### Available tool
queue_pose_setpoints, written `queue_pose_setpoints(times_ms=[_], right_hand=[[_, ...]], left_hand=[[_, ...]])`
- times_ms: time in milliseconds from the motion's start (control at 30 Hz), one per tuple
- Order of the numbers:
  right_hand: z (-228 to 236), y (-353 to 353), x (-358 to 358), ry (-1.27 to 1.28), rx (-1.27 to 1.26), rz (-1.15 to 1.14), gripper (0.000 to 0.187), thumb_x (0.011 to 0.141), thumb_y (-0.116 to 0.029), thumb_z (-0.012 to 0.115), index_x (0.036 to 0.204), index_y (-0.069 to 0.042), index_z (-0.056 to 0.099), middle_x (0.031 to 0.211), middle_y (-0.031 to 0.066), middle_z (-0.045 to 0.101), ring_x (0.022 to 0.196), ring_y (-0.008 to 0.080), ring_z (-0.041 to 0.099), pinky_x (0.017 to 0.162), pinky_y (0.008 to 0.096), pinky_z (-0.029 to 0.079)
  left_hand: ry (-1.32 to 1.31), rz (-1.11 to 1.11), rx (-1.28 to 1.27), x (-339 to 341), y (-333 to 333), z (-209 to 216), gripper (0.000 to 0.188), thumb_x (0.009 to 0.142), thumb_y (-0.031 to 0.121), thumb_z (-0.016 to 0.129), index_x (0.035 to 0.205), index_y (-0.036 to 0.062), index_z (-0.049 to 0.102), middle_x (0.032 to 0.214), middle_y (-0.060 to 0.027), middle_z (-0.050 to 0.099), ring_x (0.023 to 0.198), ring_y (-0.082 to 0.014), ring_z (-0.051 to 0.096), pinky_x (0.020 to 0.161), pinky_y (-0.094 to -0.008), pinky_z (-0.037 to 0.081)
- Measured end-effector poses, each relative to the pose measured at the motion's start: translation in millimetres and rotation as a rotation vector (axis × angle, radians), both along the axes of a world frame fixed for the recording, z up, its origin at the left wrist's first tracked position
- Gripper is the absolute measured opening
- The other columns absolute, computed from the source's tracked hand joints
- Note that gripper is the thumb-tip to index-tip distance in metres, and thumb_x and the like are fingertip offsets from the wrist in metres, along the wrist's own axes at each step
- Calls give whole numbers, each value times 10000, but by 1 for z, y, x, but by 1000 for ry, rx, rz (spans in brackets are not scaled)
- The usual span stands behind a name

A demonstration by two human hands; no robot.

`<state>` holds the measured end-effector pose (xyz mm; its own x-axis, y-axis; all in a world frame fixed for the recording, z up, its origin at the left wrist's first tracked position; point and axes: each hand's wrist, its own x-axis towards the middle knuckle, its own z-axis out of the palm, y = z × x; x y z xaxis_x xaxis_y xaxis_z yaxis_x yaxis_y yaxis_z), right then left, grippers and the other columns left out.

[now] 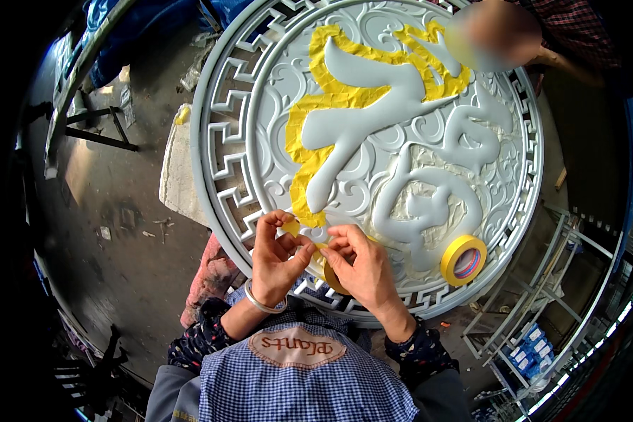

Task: The person applies yellow masking tape to the raised edges of a large, circular, grey decorative panel. They carefully smooth the tape along the contours of the design while another person works on a different section of the same panel.

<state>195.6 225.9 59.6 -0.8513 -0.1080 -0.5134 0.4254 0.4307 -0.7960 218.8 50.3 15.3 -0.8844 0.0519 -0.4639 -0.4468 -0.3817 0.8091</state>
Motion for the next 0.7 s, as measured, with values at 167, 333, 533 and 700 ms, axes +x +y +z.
queue_pose_setpoints(times_ms=[167,333,533,700], right_hand=[[-3,-2,-4,180,29,-30,100,919,-58,791,974,-20,716,948,80,710,829,177,709,700,309,543],[-24,4,-20,398,252,79,127,850,-77,804,918,-55,699,1029,62,622,1012,293,630,899,427,455],[-35,3,-33,492,422,178,148,839,-76,797,901,-75,662,1084,56,610,1076,277,613,939,445,430],[-44,2,-38,514,430,199,147,835,-79,796,886,-77,659,1082,58,604,1070,282,610,933,449,435]], left_hand=[[18,54,-24,-5,4,0,652,902,-85,767,1411,31,375,1322,-78,419,1020,-147,686,898,-285,576],[189,12,-426,-9,8,-3,554,892,-91,761,1348,22,468,1332,-131,520,974,-171,702,854,-295,589],[567,-235,-895,-6,-9,-10,294,765,-30,809,1004,63,666,1197,-133,707,994,-349,696,846,-426,544],[764,-393,-1005,-5,-4,-19,273,773,66,819,986,93,651,1327,-75,694,1201,-302,639,939,-436,482]])
